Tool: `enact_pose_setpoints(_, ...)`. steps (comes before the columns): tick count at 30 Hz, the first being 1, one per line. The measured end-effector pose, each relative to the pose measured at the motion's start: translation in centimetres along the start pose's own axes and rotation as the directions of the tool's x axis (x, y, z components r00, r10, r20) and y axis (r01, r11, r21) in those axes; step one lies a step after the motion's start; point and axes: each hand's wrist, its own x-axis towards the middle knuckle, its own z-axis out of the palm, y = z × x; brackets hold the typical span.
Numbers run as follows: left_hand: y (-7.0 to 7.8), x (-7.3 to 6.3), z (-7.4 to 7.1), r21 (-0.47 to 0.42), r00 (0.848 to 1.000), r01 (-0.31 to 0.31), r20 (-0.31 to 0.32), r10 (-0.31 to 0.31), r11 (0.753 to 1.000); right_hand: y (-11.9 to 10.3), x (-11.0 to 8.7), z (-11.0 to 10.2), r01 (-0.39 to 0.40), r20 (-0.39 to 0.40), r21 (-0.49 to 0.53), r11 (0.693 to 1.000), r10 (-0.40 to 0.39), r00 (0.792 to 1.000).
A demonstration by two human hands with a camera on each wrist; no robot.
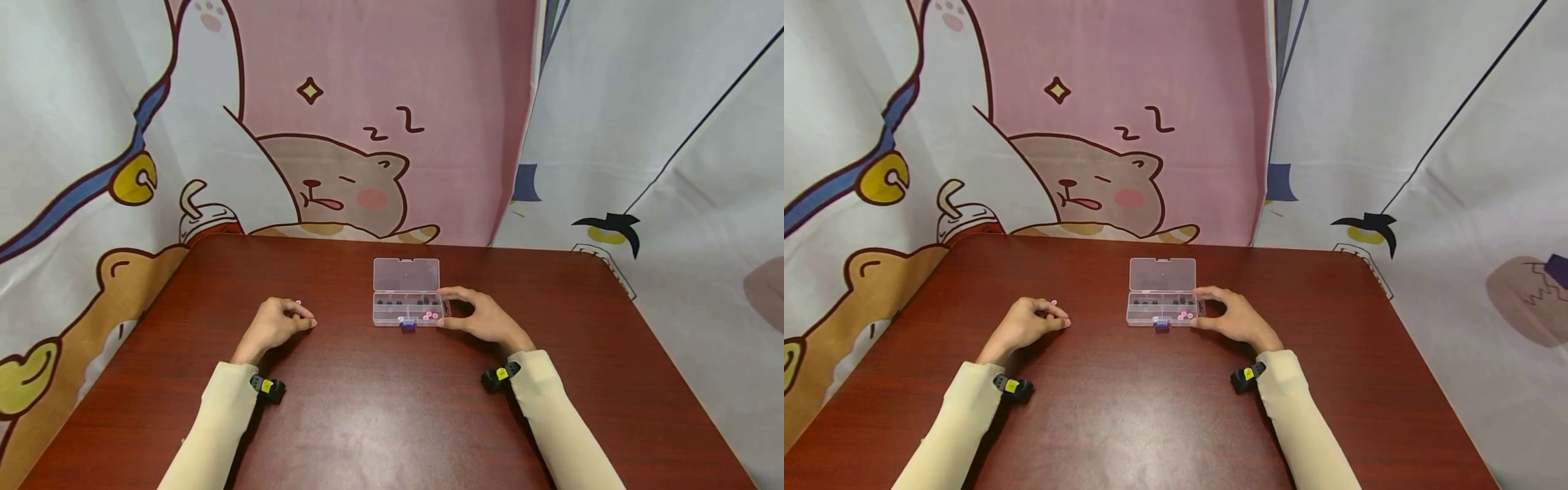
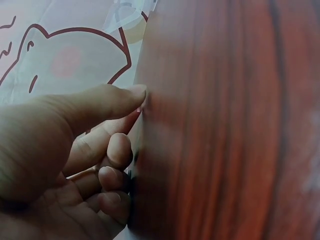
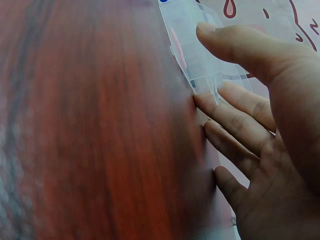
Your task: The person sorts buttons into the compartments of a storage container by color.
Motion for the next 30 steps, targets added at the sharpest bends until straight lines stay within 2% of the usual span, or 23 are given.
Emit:
enact_pose_setpoints(4,0.1,-0.1,0.1,0.016,1.0,-0.006,0.0,0.006,1.0,0.2,0.0,0.1,0.001,0.001,0.014,1.0,-0.001,1.0)
enact_pose_setpoints(10,0.1,-0.2,0.0,0.028,1.0,0.024,0.006,-0.024,0.999,0.4,0.0,0.3,0.013,-0.003,0.008,1.0,-0.013,1.0)
enact_pose_setpoints(22,0.6,-0.2,0.1,-0.005,0.999,0.048,0.02,-0.048,0.999,0.5,0.0,0.3,0.018,-0.004,0.003,1.0,-0.018,1.0)
enact_pose_setpoints(30,1.4,0.3,0.6,-0.005,1.0,-0.024,0.003,0.024,1.0,0.1,-0.1,-0.1,0.014,-0.003,0.0,1.0,-0.014,1.0)
